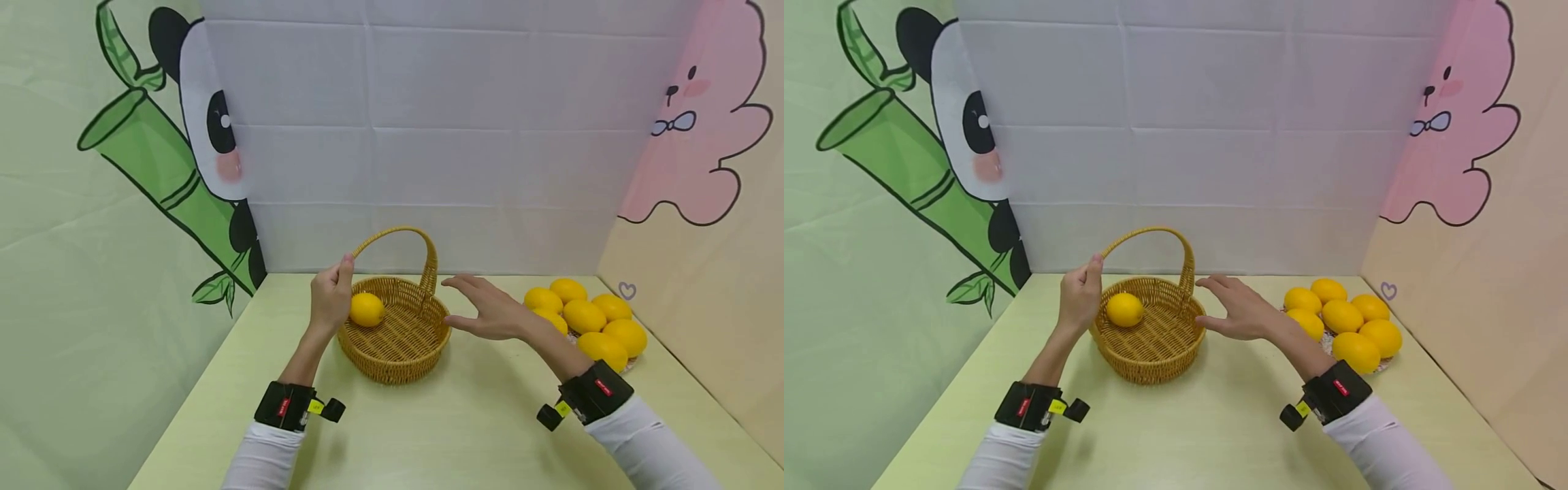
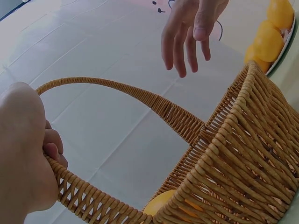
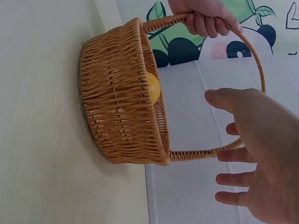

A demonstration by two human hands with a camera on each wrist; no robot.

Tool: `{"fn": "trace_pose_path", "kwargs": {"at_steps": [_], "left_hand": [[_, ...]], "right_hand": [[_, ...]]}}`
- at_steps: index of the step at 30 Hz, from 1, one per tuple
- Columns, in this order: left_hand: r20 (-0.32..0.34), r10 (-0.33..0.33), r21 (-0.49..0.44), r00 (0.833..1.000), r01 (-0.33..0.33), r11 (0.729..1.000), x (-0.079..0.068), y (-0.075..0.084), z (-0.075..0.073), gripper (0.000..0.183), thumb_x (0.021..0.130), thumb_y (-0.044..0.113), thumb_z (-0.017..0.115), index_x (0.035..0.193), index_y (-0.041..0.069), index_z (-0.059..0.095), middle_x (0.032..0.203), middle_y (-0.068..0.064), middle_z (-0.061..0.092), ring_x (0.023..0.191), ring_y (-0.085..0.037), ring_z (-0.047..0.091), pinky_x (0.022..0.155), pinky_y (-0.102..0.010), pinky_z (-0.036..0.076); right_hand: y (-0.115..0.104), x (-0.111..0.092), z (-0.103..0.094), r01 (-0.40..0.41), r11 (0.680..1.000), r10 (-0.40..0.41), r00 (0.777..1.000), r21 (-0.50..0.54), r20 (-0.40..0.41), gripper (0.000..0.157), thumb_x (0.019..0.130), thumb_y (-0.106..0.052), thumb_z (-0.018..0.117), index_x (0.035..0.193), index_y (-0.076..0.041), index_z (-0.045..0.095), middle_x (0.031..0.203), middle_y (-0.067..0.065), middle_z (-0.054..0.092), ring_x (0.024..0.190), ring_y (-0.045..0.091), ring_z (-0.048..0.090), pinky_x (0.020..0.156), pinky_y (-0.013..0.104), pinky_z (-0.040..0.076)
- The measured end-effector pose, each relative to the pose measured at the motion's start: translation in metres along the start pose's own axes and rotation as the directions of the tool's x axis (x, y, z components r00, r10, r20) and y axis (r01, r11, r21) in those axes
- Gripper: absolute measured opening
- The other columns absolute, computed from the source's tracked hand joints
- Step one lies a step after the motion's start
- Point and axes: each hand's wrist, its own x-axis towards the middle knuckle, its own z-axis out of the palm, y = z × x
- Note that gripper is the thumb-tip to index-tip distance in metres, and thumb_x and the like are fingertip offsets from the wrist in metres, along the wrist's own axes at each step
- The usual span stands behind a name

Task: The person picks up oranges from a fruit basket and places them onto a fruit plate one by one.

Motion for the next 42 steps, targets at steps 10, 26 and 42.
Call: {"fn": "trace_pose_path", "kwargs": {"at_steps": [10, 26, 42], "left_hand": [[-0.002, -0.008, 0.011, 1.0, 0.008, 1.0, 0.0, -0.002, 0.001, 0.057, 0.112, 0.025, 0.045, 0.058, 0.013, 0.031, 0.051, -0.002, 0.026, 0.041, -0.006, 0.018, 0.039, -0.021, 0.013], [0.0, -0.03, 0.03, 1.0, 0.03, 0.999, 0.002, -0.009, 0.012, 0.06, 0.112, 0.036, 0.044, 0.058, 0.012, 0.034, 0.05, -0.001, 0.029, 0.04, -0.007, 0.021, 0.037, -0.022, 0.015], [0.026, -0.023, 0.029, 0.999, 0.022, 0.999, 0.002, -0.009, 0.007, 0.063, 0.11, 0.048, 0.042, 0.058, 0.013, 0.034, 0.05, 0.0, 0.03, 0.039, -0.009, 0.022, 0.036, -0.02, 0.016]], "right_hand": [[-0.02, 0.044, 0.014, 0.09, 0.995, -0.088, 0.993, -0.035, 0.074, 0.076, 0.098, -0.058, 0.06, 0.158, -0.015, 0.042, 0.159, 0.012, 0.039, 0.145, 0.029, 0.032, 0.113, 0.056, 0.035], [-0.034, 0.109, 0.031, 0.128, 0.992, -0.126, 0.975, 0.002, 0.186, 0.074, 0.099, -0.055, 0.061, 0.158, -0.013, 0.042, 0.159, 0.006, 0.042, 0.144, 0.025, 0.035, 0.115, 0.051, 0.035], [-0.049, 0.159, 0.061, 0.063, 0.996, -0.08, 0.957, 0.069, 0.277, 0.071, 0.101, -0.047, 0.062, 0.156, -0.007, 0.043, 0.157, 0.011, 0.043, 0.143, 0.027, 0.036, 0.117, 0.049, 0.033]]}}
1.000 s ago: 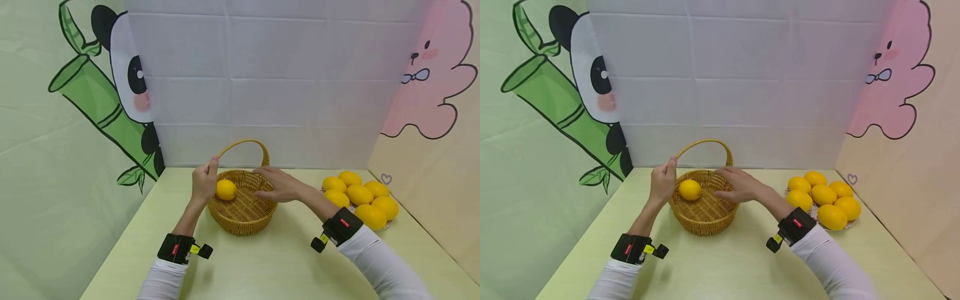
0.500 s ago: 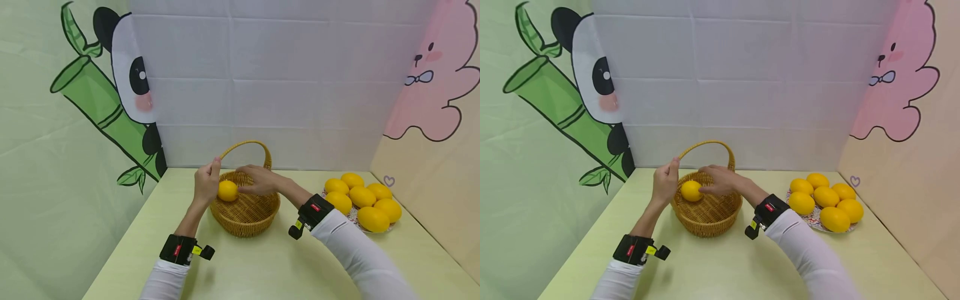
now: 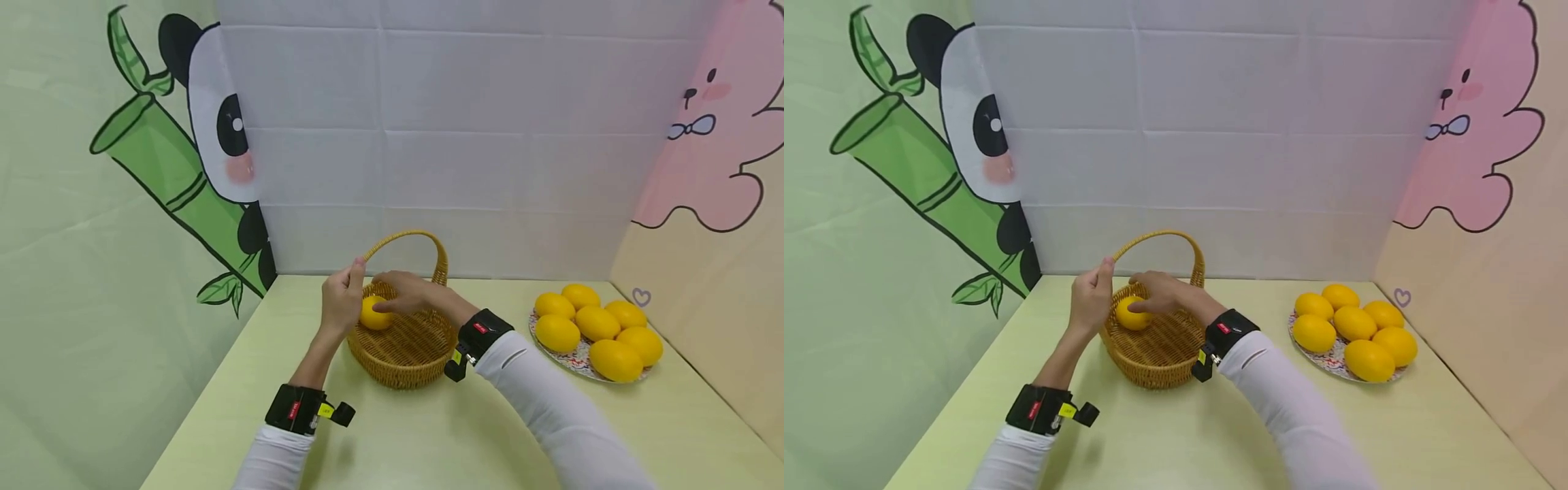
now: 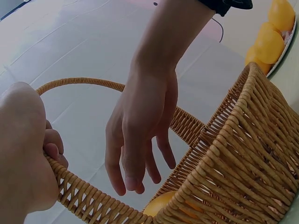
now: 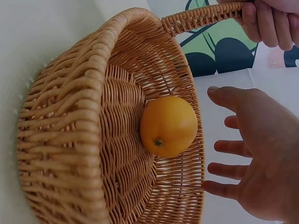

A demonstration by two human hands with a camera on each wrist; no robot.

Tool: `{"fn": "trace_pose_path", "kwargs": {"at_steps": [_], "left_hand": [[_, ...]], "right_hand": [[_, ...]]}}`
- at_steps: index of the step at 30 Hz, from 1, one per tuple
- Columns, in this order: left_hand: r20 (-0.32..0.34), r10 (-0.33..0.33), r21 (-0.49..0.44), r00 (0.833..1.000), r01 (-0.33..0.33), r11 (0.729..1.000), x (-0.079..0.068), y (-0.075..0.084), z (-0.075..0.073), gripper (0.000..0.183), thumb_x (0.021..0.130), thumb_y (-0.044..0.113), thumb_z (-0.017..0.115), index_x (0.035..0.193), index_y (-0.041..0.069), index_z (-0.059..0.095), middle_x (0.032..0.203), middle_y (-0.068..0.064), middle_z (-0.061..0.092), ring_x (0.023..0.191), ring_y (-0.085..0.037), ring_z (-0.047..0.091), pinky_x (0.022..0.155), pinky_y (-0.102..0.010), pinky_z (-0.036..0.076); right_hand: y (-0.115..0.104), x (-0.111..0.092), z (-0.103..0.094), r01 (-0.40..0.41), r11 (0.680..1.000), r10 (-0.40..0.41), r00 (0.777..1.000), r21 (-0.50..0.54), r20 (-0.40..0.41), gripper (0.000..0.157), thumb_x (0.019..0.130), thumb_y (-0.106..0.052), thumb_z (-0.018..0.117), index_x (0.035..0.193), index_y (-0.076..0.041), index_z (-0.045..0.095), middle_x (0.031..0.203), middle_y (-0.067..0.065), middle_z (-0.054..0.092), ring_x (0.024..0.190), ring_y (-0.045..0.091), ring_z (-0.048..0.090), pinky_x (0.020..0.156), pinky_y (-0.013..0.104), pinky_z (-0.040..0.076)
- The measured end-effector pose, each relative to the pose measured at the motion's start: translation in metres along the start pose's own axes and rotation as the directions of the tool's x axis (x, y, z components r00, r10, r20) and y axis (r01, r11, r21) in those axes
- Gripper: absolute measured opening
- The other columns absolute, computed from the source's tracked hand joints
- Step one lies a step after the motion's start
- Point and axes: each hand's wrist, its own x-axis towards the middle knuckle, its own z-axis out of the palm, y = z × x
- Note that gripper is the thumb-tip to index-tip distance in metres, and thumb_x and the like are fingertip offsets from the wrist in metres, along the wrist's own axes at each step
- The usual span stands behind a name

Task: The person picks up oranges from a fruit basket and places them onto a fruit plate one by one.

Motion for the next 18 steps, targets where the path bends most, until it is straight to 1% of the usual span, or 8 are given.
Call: {"fn": "trace_pose_path", "kwargs": {"at_steps": [4, 7, 8, 10, 12, 14, 18], "left_hand": [[-0.002, 0.005, 0.004, 1.0, -0.005, 1.0, -0.001, -0.001, -0.001, 0.063, 0.111, 0.046, 0.042, 0.058, 0.012, 0.034, 0.05, 0.0, 0.029, 0.039, -0.01, 0.022, 0.035, -0.019, 0.016], [-0.005, 0.008, -0.006, 1.0, -0.008, 1.0, -0.001, 0.0, -0.003, 0.063, 0.111, 0.046, 0.043, 0.058, 0.012, 0.033, 0.05, 0.001, 0.029, 0.04, -0.009, 0.022, 0.036, -0.019, 0.016], [-0.005, 0.008, -0.011, 1.0, -0.008, 1.0, -0.001, 0.0, -0.003, 0.063, 0.111, 0.045, 0.043, 0.058, 0.013, 0.033, 0.05, 0.001, 0.029, 0.04, -0.009, 0.022, 0.036, -0.019, 0.016], [-0.004, 0.008, -0.019, 1.0, -0.008, 1.0, -0.002, 0.0, -0.005, 0.063, 0.11, 0.045, 0.044, 0.058, 0.013, 0.033, 0.051, 0.001, 0.029, 0.04, -0.009, 0.022, 0.036, -0.019, 0.016], [-0.001, 0.009, -0.028, 1.0, -0.009, 1.0, -0.002, 0.0, -0.006, 0.063, 0.11, 0.045, 0.044, 0.058, 0.013, 0.033, 0.05, 0.0, 0.029, 0.04, -0.009, 0.022, 0.036, -0.019, 0.016], [-0.001, 0.011, -0.032, 1.0, -0.011, 0.999, -0.003, -0.001, -0.008, 0.063, 0.11, 0.045, 0.044, 0.058, 0.013, 0.033, 0.051, 0.0, 0.029, 0.04, -0.009, 0.022, 0.036, -0.019, 0.016], [-0.004, 0.018, -0.029, 1.0, -0.018, 0.999, -0.004, -0.001, -0.012, 0.062, 0.11, 0.044, 0.045, 0.057, 0.013, 0.032, 0.051, 0.001, 0.028, 0.041, -0.01, 0.022, 0.036, -0.02, 0.016]], "right_hand": [[0.0, 0.011, 0.007, -0.011, 1.0, 0.011, 1.0, 0.023, 0.013, 0.071, 0.101, -0.046, 0.062, 0.157, -0.006, 0.042, 0.157, 0.012, 0.044, 0.142, 0.027, 0.038, 0.115, 0.048, 0.035], [-0.002, 0.019, 0.015, -0.006, 0.999, 0.005, 1.0, 0.036, 0.013, 0.069, 0.101, -0.043, 0.064, 0.154, -0.005, 0.045, 0.152, 0.012, 0.05, 0.137, 0.026, 0.044, 0.111, 0.045, 0.041], [-0.003, 0.022, 0.017, 0.003, 1.0, -0.004, 1.0, 0.031, 0.014, 0.067, 0.101, -0.042, 0.065, 0.153, -0.004, 0.046, 0.147, 0.011, 0.053, 0.131, 0.025, 0.049, 0.108, 0.042, 0.044], [-0.004, 0.026, 0.023, 0.026, 0.999, -0.026, 0.999, 0.026, 0.021, 0.061, 0.101, -0.039, 0.066, 0.149, -0.004, 0.05, 0.133, 0.012, 0.061, 0.115, 0.023, 0.056, 0.094, 0.035, 0.049], [-0.006, 0.031, 0.029, 0.049, 0.999, -0.05, 0.998, 0.011, 0.03, 0.054, 0.1, -0.036, 0.068, 0.144, -0.006, 0.055, 0.116, 0.009, 0.063, 0.098, 0.019, 0.057, 0.079, 0.029, 0.048], [-0.009, 0.035, 0.034, 0.069, 0.998, -0.069, 0.997, 0.008, 0.035, 0.046, 0.099, -0.031, 0.069, 0.137, -0.009, 0.058, 0.103, 0.008, 0.06, 0.086, 0.017, 0.053, 0.069, 0.027, 0.042], [-0.016, 0.041, 0.042, 0.076, 0.997, -0.076, 0.997, -0.004, 0.03, 0.033, 0.095, -0.025, 0.073, 0.123, -0.013, 0.06, 0.095, 0.003, 0.056, 0.08, 0.014, 0.051, 0.064, 0.022, 0.039]]}}
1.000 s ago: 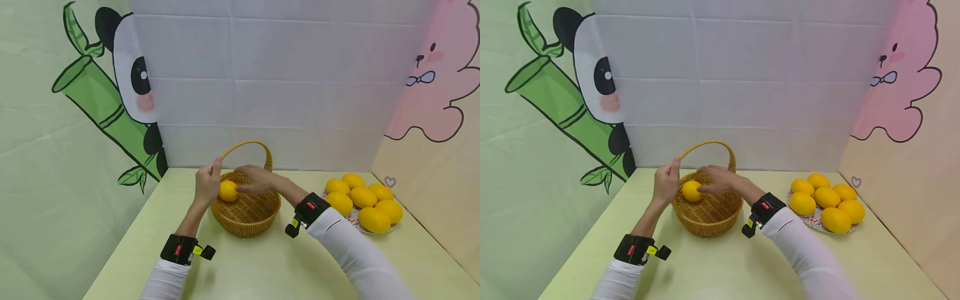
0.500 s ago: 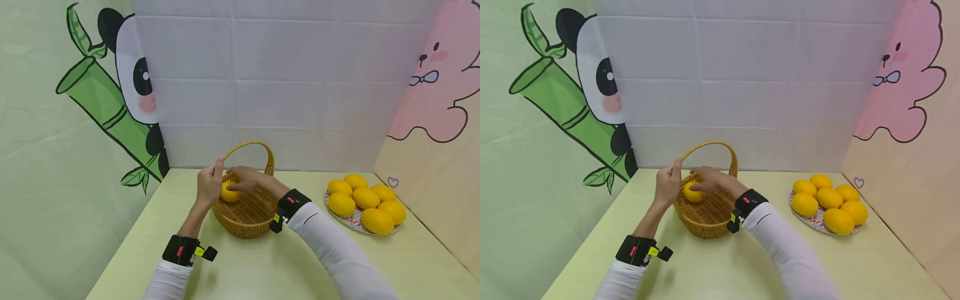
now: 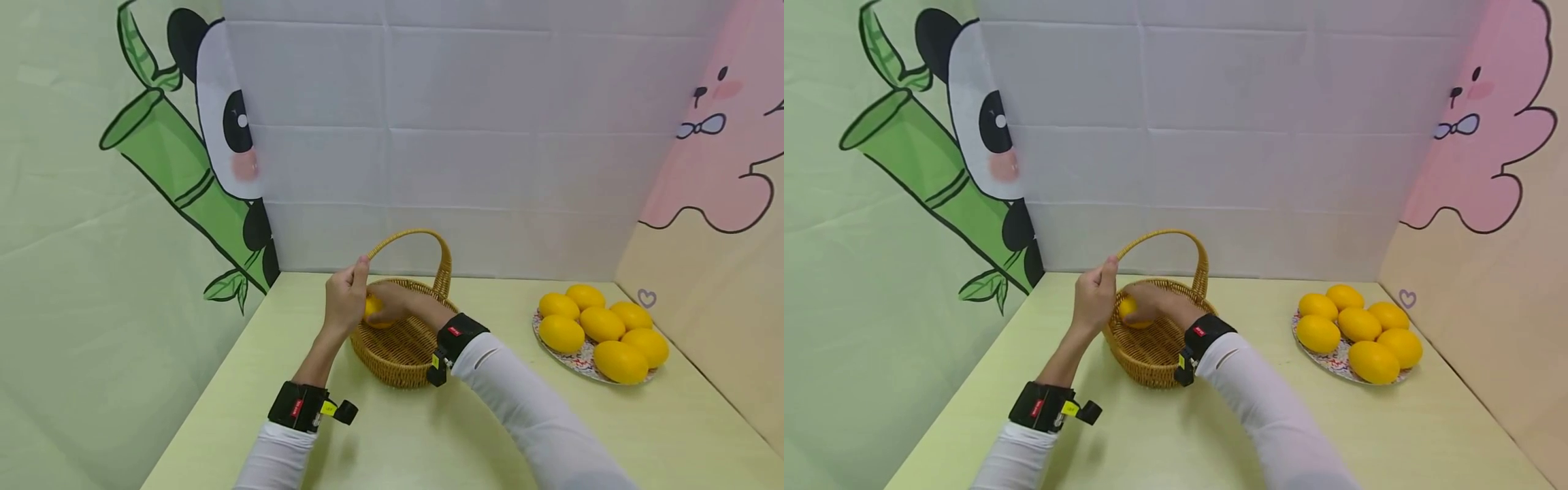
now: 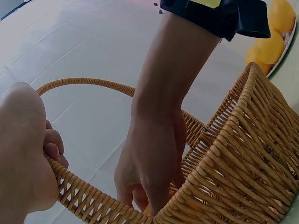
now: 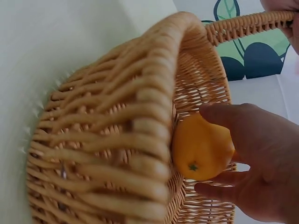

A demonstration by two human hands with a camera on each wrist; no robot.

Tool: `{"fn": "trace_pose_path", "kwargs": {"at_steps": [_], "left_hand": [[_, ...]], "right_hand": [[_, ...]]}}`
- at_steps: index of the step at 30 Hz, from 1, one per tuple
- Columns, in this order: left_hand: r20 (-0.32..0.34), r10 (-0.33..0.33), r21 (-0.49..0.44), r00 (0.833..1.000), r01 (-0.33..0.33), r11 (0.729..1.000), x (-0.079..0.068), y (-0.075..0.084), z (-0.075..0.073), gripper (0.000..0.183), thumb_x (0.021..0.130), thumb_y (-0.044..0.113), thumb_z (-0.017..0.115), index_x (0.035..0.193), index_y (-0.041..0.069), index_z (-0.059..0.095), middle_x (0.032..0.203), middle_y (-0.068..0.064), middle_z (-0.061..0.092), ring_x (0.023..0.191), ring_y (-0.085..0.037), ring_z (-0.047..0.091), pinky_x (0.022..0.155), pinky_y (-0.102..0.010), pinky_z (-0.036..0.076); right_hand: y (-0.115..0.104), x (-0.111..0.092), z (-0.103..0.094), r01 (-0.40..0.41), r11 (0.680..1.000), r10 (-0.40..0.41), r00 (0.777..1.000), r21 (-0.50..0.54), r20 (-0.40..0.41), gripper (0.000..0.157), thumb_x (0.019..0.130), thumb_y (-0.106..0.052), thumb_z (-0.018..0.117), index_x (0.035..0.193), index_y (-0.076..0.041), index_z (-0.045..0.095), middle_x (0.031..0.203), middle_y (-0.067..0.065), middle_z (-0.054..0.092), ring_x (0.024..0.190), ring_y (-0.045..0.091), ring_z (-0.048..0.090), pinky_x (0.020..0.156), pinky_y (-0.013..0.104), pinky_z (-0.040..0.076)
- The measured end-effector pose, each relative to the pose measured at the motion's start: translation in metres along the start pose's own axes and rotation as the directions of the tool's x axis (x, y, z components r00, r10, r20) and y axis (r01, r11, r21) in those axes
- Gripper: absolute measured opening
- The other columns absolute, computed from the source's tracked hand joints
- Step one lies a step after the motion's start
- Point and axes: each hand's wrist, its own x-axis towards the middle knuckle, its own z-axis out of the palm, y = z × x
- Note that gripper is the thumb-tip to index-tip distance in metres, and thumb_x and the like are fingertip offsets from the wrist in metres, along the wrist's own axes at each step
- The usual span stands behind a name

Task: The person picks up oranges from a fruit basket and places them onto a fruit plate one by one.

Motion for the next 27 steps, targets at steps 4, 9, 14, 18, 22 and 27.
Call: {"fn": "trace_pose_path", "kwargs": {"at_steps": [4, 9, 14, 18, 22, 27], "left_hand": [[-0.005, 0.003, 0.008, 1.0, -0.003, 1.0, 0.0, 0.002, 0.0, 0.063, 0.11, 0.044, 0.045, 0.057, 0.013, 0.032, 0.051, 0.002, 0.028, 0.041, -0.011, 0.022, 0.037, -0.02, 0.016], [-0.005, 0.004, 0.006, 1.0, -0.004, 1.0, 0.0, 0.003, 0.0, 0.063, 0.11, 0.044, 0.044, 0.057, 0.012, 0.033, 0.051, 0.001, 0.027, 0.042, -0.012, 0.022, 0.038, -0.02, 0.017], [-0.004, 0.007, -0.003, 1.0, -0.007, 1.0, -0.001, 0.0, 0.0, 0.062, 0.111, 0.043, 0.045, 0.058, 0.012, 0.033, 0.052, 0.0, 0.028, 0.041, -0.011, 0.023, 0.037, -0.021, 0.017], [-0.004, 0.008, -0.011, 1.0, -0.008, 1.0, -0.001, -0.001, 0.001, 0.061, 0.111, 0.04, 0.046, 0.058, 0.012, 0.034, 0.052, 0.0, 0.029, 0.041, -0.009, 0.023, 0.037, -0.022, 0.018], [-0.002, 0.007, -0.009, 1.0, -0.007, 1.0, 0.0, 0.0, 0.0, 0.061, 0.11, 0.041, 0.046, 0.058, 0.012, 0.034, 0.052, 0.0, 0.029, 0.041, -0.009, 0.023, 0.037, -0.021, 0.017], [0.006, -0.005, 0.008, 1.0, 0.005, 1.0, 0.0, 0.0, -0.001, 0.063, 0.11, 0.046, 0.044, 0.058, 0.012, 0.033, 0.052, -0.001, 0.029, 0.042, -0.011, 0.022, 0.037, -0.02, 0.016]], "right_hand": [[-0.002, 0.003, 0.005, -0.008, 0.998, 0.008, 1.0, -0.054, -0.005, 0.033, 0.094, -0.024, 0.074, 0.121, -0.015, 0.058, 0.095, 0.003, 0.056, 0.079, 0.014, 0.052, 0.061, 0.021, 0.039], [-0.005, 0.003, 0.008, -0.022, 0.995, 0.02, 1.0, -0.093, -0.018, 0.04, 0.093, -0.024, 0.077, 0.127, -0.014, 0.058, 0.097, 0.003, 0.057, 0.081, 0.016, 0.052, 0.062, 0.022, 0.04], [-0.006, 0.001, 0.008, -0.018, 0.995, 0.016, 0.999, -0.097, -0.029, 0.041, 0.092, -0.023, 0.078, 0.127, -0.014, 0.059, 0.098, 0.003, 0.058, 0.084, 0.016, 0.052, 0.066, 0.024, 0.04], [-0.005, 0.0, 0.008, -0.002, 0.995, -0.002, 0.999, -0.102, -0.034, 0.04, 0.092, -0.022, 0.079, 0.127, -0.014, 0.06, 0.097, 0.003, 0.058, 0.083, 0.016, 0.052, 0.065, 0.024, 0.039], [-0.003, -0.002, 0.004, 0.012, 0.995, -0.016, 0.999, -0.095, -0.035, 0.04, 0.091, -0.021, 0.079, 0.127, -0.014, 0.063, 0.095, 0.002, 0.059, 0.081, 0.015, 0.052, 0.064, 0.023, 0.039], [-0.001, -0.007, 0.0, 0.011, 0.998, -0.013, 0.999, -0.058, -0.043, 0.044, 0.092, -0.021, 0.077, 0.133, -0.014, 0.065, 0.098, 0.0, 0.059, 0.084, 0.015, 0.052, 0.066, 0.023, 0.041]]}}
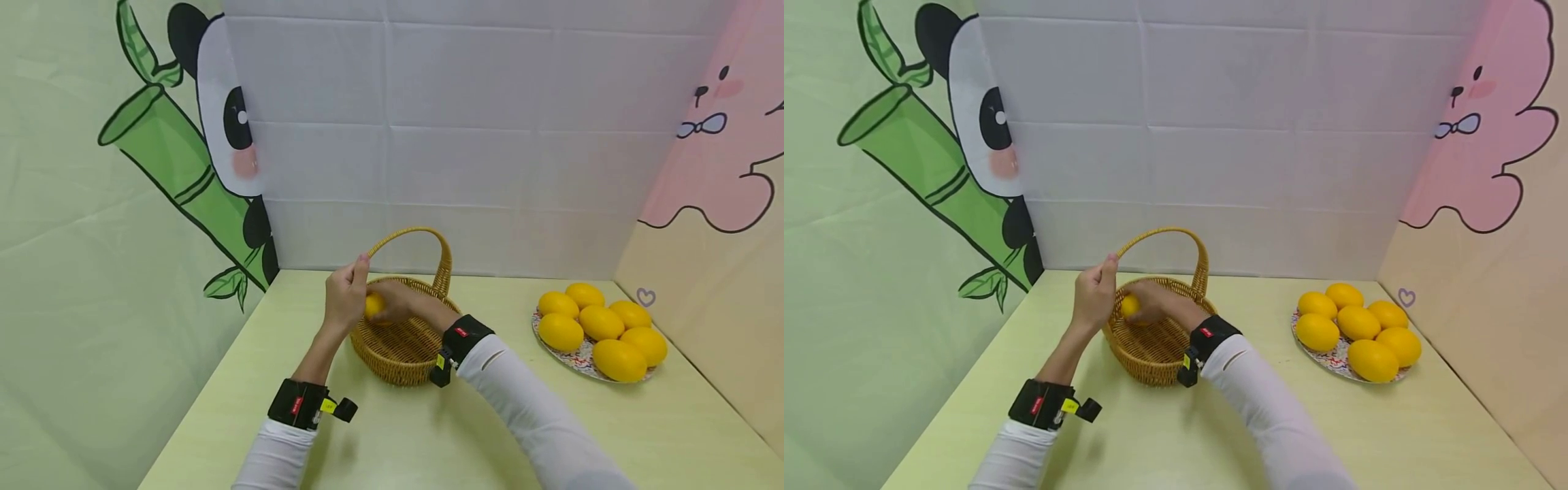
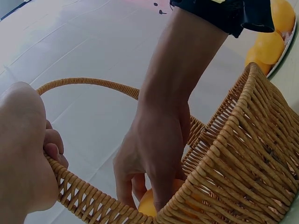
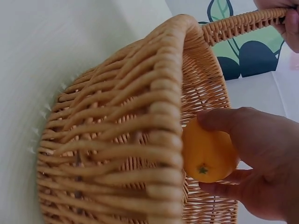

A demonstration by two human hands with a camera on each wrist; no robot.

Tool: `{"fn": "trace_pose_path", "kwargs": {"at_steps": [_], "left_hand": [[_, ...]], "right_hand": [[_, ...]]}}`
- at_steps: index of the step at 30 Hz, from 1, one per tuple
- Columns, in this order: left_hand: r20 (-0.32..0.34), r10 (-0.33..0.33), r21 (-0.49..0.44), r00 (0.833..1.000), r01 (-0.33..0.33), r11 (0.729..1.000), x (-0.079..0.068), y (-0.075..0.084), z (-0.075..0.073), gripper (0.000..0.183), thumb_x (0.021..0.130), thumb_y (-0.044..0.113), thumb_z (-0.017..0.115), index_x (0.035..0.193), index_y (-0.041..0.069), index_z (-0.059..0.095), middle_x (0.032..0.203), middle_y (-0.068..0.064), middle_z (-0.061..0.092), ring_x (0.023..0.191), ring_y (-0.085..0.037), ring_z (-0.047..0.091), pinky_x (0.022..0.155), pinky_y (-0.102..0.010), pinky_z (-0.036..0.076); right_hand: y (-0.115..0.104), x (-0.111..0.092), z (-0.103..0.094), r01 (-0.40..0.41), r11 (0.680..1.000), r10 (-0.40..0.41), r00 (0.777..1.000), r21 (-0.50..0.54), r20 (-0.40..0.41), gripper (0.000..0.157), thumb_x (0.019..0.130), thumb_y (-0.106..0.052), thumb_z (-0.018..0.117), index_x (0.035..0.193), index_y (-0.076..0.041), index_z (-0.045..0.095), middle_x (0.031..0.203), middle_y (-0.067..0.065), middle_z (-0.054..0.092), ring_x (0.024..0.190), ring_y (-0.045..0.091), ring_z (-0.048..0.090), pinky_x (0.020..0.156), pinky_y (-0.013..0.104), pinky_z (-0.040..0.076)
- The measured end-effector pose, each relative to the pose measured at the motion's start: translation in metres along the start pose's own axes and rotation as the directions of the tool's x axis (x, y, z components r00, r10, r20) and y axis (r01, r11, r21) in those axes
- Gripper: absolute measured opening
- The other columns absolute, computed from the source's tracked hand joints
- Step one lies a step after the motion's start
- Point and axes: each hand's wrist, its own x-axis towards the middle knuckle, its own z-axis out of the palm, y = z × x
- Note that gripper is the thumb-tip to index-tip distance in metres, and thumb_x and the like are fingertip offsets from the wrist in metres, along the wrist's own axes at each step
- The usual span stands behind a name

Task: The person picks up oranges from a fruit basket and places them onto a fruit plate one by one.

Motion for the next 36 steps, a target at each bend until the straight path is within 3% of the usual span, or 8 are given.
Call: {"fn": "trace_pose_path", "kwargs": {"at_steps": [6, 12, 21, 26, 36], "left_hand": [[0.007, -0.011, 0.01, 1.0, 0.01, 1.0, 0.0, 0.0, 0.002, 0.064, 0.11, 0.049, 0.042, 0.058, 0.012, 0.034, 0.051, -0.001, 0.03, 0.04, -0.01, 0.022, 0.036, -0.02, 0.017], [0.01, -0.005, 0.002, 1.0, 0.005, 1.0, -0.001, -0.002, 0.003, 0.063, 0.111, 0.046, 0.043, 0.058, 0.012, 0.035, 0.049, 0.0, 0.031, 0.037, -0.006, 0.022, 0.034, -0.02, 0.017], [0.01, -0.008, 0.01, 1.0, 0.007, 1.0, -0.004, -0.003, 0.003, 0.064, 0.11, 0.049, 0.041, 0.058, 0.013, 0.034, 0.049, 0.001, 0.029, 0.039, -0.01, 0.022, 0.035, -0.021, 0.016], [0.005, 0.001, 0.022, 1.0, -0.001, 1.0, -0.004, -0.005, 0.004, 0.065, 0.111, 0.049, 0.04, 0.058, 0.013, 0.034, 0.048, 0.001, 0.029, 0.039, -0.011, 0.022, 0.035, -0.02, 0.016], [0.008, 0.04, 0.017, 0.999, -0.04, 0.999, -0.002, -0.003, 0.007, 0.062, 0.112, 0.043, 0.041, 0.057, 0.014, 0.033, 0.048, -0.001, 0.028, 0.038, -0.009, 0.02, 0.035, -0.02, 0.015]], "right_hand": [[-0.003, -0.015, -0.007, 0.025, 0.999, -0.024, 0.999, 0.022, -0.048, 0.047, 0.093, -0.022, 0.077, 0.137, -0.015, 0.063, 0.103, 0.001, 0.059, 0.087, 0.015, 0.052, 0.068, 0.025, 0.043], [-0.004, -0.035, -0.014, 0.011, 1.0, -0.009, 0.993, 0.017, -0.117, 0.055, 0.093, -0.027, 0.076, 0.144, -0.015, 0.06, 0.118, -0.001, 0.061, 0.1, 0.016, 0.051, 0.078, 0.029, 0.047], [-0.003, -0.067, -0.025, -0.023, 0.999, 0.031, 0.98, 0.042, -0.195, 0.057, 0.093, -0.033, 0.074, 0.146, -0.017, 0.059, 0.145, 0.003, 0.055, 0.119, 0.017, 0.05, 0.087, 0.034, 0.05], [0.001, -0.086, -0.031, -0.01, 0.998, 0.024, 0.968, 0.058, -0.251, 0.059, 0.092, -0.035, 0.075, 0.144, -0.015, 0.059, 0.144, 0.003, 0.055, 0.114, 0.015, 0.052, 0.081, 0.031, 0.052], [0.012, -0.127, -0.041, 0.052, 0.995, -0.017, 0.931, 0.088, -0.364, 0.056, 0.089, -0.031, 0.078, 0.14, -0.016, 0.062, 0.136, 0.002, 0.059, 0.109, 0.015, 0.054, 0.082, 0.035, 0.051]]}}
